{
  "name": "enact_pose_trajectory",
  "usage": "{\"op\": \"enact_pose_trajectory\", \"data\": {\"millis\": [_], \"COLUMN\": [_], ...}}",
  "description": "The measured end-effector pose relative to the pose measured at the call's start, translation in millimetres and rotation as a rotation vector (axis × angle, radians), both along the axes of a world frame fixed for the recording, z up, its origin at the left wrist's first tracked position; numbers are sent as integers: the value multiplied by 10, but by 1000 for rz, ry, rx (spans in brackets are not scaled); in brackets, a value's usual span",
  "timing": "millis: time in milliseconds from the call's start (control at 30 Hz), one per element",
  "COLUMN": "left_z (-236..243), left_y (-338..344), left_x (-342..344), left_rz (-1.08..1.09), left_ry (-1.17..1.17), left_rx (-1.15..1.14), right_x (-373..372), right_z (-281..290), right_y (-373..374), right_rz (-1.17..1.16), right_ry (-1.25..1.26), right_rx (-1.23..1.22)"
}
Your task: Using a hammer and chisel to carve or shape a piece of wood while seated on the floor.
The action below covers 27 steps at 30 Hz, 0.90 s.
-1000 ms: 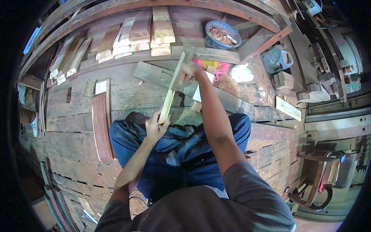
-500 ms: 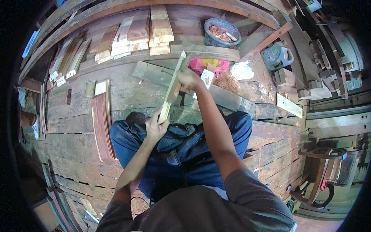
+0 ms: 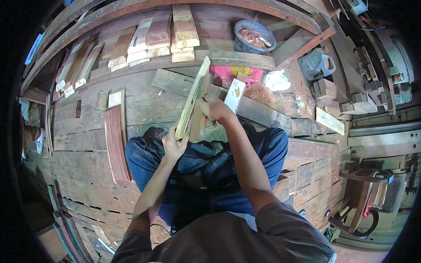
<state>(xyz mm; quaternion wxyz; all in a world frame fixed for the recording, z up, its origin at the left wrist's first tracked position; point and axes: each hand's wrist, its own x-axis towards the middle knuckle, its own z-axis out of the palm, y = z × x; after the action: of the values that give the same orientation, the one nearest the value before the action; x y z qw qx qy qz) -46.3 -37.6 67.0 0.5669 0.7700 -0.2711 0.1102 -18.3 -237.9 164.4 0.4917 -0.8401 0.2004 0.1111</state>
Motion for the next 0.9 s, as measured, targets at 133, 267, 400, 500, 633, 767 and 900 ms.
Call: {"op": "enact_pose_trajectory", "data": {"millis": [133, 267, 400, 500, 633, 767, 900], "left_z": [-34, 0, -57, -25, -11, 1, -58], "left_y": [-36, -151, -74, -39, -51, -34, -153], "left_x": [-24, -42, -28, 19, 6, -31, -58], "left_rz": [-75, -136, -64, 1, -10, -23, -103], "left_ry": [-24, -44, -21, 8, 46, 44, -72], "left_rx": [22, 0, -11, -43, -23, 20, 25], "right_x": [424, 949, 795, 214, -292, -60, 624], "right_z": [-175, -382, -285, 66, 55, 357, -313], "right_y": [-272, -945, -604, -39, 132, 46, -690], "right_rz": [-75, -129, 35, 104, 10, -38, -52], "right_ry": [133, 98, 186, 68, -32, 147, 103], "right_rx": [170, 219, 168, -31, 34, 89, 205]}}
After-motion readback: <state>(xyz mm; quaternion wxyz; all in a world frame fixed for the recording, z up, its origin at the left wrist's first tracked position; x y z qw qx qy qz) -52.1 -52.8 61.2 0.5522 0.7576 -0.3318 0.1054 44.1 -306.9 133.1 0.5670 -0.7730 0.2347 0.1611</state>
